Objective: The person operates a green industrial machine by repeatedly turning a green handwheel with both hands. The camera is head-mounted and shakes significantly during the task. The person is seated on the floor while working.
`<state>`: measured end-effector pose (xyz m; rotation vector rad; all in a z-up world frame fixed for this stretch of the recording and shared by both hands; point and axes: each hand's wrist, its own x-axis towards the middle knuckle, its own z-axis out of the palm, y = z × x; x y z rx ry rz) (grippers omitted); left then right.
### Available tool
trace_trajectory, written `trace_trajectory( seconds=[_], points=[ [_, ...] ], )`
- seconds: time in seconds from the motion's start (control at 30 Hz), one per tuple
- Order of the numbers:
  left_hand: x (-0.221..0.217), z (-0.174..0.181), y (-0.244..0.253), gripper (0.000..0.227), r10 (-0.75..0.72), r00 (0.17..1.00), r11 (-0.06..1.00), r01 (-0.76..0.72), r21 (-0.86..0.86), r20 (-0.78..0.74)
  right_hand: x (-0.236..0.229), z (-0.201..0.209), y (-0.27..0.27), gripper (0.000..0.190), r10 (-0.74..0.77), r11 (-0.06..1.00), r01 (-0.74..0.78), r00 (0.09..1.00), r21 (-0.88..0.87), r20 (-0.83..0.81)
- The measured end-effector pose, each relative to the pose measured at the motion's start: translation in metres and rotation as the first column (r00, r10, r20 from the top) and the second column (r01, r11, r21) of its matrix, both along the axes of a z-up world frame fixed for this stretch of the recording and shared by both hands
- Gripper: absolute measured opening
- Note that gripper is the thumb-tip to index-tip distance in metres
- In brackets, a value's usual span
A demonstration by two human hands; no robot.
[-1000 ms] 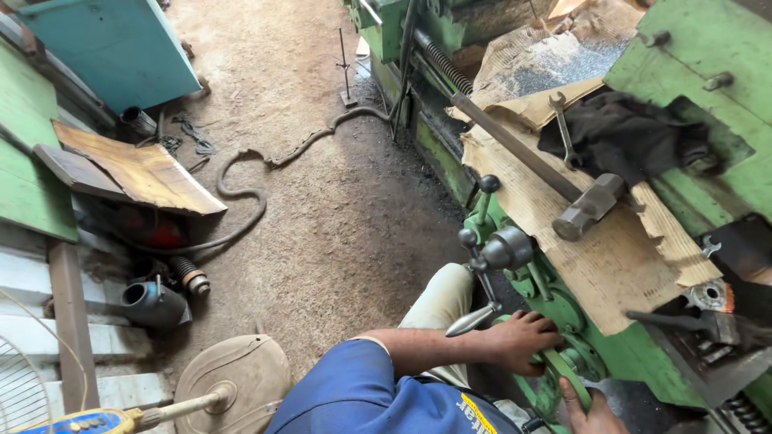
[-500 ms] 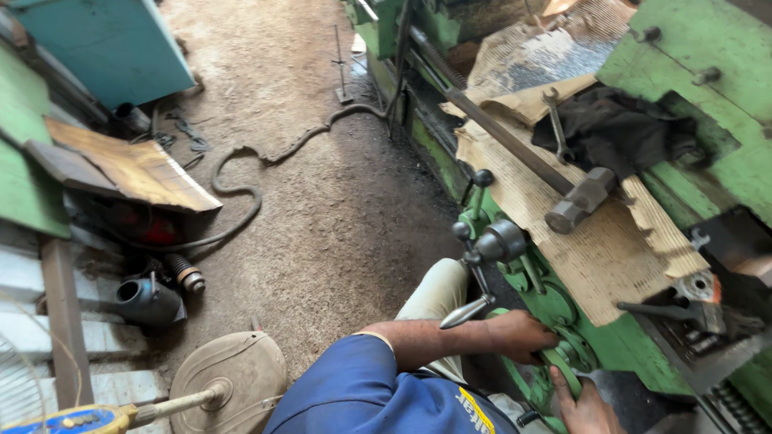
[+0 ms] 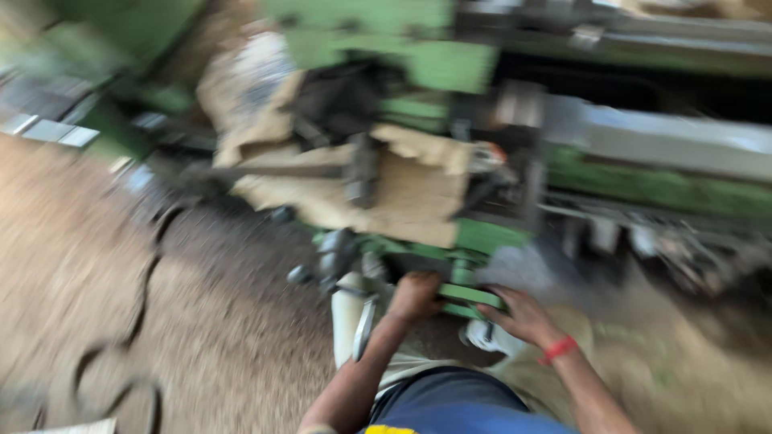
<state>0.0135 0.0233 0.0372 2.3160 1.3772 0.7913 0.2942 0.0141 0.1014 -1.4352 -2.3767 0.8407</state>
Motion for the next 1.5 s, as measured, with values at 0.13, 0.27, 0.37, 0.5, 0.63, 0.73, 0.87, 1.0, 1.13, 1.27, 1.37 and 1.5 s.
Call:
trace_trajectory(
  seconds=[0.13, 0.27, 0.37, 0.5, 0.63, 0.73, 0.87, 1.0, 1.13, 1.27, 1.37, 1.5],
  points=[
    [-0.003, -0.005, 0.002, 0.045, 0.019, 1.0, 0.997, -0.018, 0.075, -0.02, -0.001, 0.006, -0.003, 0.091, -0.042, 0.994, 0.062, 0.979, -0.093, 0.201],
    [0.001, -0.01, 0.002, 0.044, 0.053, 0.998, 0.996, -0.05, 0.075, -0.043, 0.006, 0.015, -0.011, 0.096, -0.095, 0.984, 0.11, 0.989, -0.141, 0.11],
    [0.0, -0.01, 0.003, 0.042, 0.065, 0.998, 0.994, -0.063, 0.088, -0.013, 0.006, 0.019, -0.023, 0.094, -0.181, 0.978, 0.179, 0.983, -0.104, -0.01],
    [0.003, -0.008, 0.0, 0.043, 0.086, 0.996, 0.987, -0.081, 0.136, -0.03, 0.007, 0.018, -0.034, 0.091, -0.225, 0.974, 0.221, 0.972, -0.057, -0.069],
    [0.004, -0.01, -0.001, 0.039, 0.108, 0.993, 0.976, -0.096, 0.193, -0.053, 0.004, 0.013, -0.036, 0.085, -0.233, 0.971, 0.238, 0.968, 0.038, -0.091],
    [0.003, -0.014, -0.002, 0.036, 0.114, 0.993, 0.976, -0.108, 0.189, -0.021, 0.002, 0.011, -0.039, 0.081, -0.243, 0.968, 0.248, 0.966, 0.049, -0.093],
    [0.005, -0.016, -0.001, 0.036, 0.138, 0.99, 0.974, -0.13, 0.184, -0.03, 0.0, 0.018, -0.041, 0.078, -0.246, 0.959, 0.26, 0.961, 0.115, -0.122],
    [0.004, -0.014, -0.002, 0.04, 0.151, 0.988, 0.974, -0.141, 0.174, -0.044, -0.002, 0.021, -0.041, 0.078, -0.266, 0.963, 0.269, 0.961, 0.027, -0.072],
    [0.004, -0.006, -0.003, 0.037, 0.073, 0.996, 0.97, -0.081, 0.231, 0.041, 0.002, 0.012, -0.034, 0.083, -0.232, 0.973, 0.232, 0.972, -0.024, -0.032],
    [0.006, -0.001, -0.001, 0.031, 0.067, 0.997, 0.981, -0.074, 0.178, 0.043, 0.015, -0.006, -0.022, 0.091, -0.173, 0.984, 0.176, 0.977, 0.012, -0.123],
    [0.002, -0.003, -0.004, 0.032, 0.085, 0.996, 0.99, -0.086, 0.114, 0.015, 0.017, -0.016, -0.022, 0.092, -0.131, 0.985, 0.139, 0.988, 0.099, -0.084],
    [0.002, -0.005, 0.002, 0.036, 0.103, 0.995, 0.993, -0.102, 0.06, -0.01, 0.018, -0.007, -0.015, 0.092, -0.152, 0.988, 0.153, 0.986, 0.006, -0.063]
  ],
)
